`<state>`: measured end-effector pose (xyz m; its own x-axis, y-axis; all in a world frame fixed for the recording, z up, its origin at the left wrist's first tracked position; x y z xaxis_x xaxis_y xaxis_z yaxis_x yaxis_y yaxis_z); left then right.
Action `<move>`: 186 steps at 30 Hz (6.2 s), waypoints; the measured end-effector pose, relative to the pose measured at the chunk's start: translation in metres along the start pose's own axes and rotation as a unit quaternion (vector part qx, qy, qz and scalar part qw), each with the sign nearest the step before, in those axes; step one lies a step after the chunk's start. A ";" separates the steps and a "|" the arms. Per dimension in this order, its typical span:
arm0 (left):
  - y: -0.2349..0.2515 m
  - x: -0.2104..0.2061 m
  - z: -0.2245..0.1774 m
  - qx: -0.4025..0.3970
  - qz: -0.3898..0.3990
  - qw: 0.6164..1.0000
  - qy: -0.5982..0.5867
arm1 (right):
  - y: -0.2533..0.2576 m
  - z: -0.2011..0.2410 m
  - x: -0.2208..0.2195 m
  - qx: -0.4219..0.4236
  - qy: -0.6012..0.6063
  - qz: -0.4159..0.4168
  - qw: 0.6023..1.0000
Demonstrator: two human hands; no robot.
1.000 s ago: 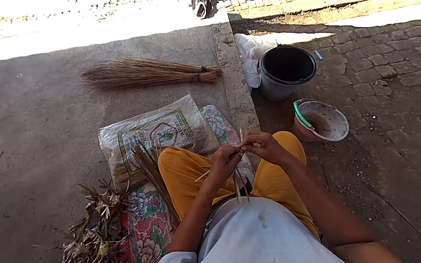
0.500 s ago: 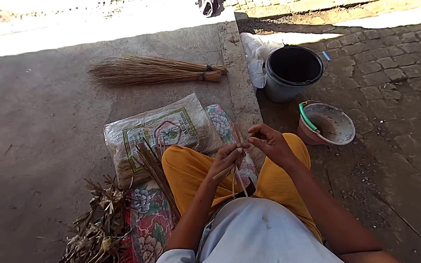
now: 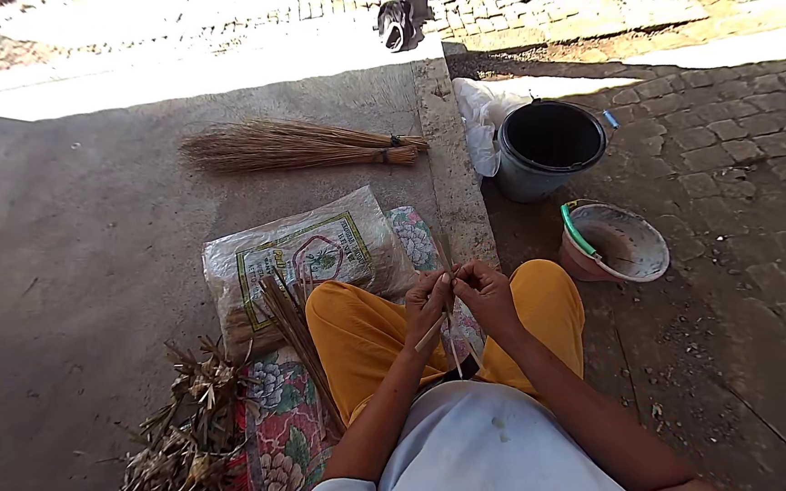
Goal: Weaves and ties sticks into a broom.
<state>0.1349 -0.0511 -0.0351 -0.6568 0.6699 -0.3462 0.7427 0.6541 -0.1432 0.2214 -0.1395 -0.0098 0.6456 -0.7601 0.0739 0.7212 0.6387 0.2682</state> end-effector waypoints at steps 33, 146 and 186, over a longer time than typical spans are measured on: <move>-0.004 0.001 -0.016 0.037 0.068 0.995 -0.060 | 0.020 0.017 0.010 0.080 -0.031 0.061 0.994; 0.006 0.026 0.018 0.244 0.096 0.962 -0.072 | 0.016 -0.022 0.013 0.083 0.096 0.217 0.968; 0.016 0.011 -0.013 0.064 0.062 0.996 0.030 | 0.031 -0.001 0.035 0.022 0.065 0.236 0.969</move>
<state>0.1376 -0.0286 -0.0290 -0.5627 0.7648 -0.3136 0.8266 0.5174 -0.2213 0.2662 -0.1462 0.0000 0.9292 -0.3612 0.0782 0.3283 0.9038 0.2747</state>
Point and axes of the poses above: each hand's wrist, its own y-axis towards the middle knuckle, its own x-axis out of the back of the hand, z = x × y, the point moved 5 cm from there along y, towards the middle knuckle, and after that the axes turned 9 degrees about x, right-handed, at the moved point
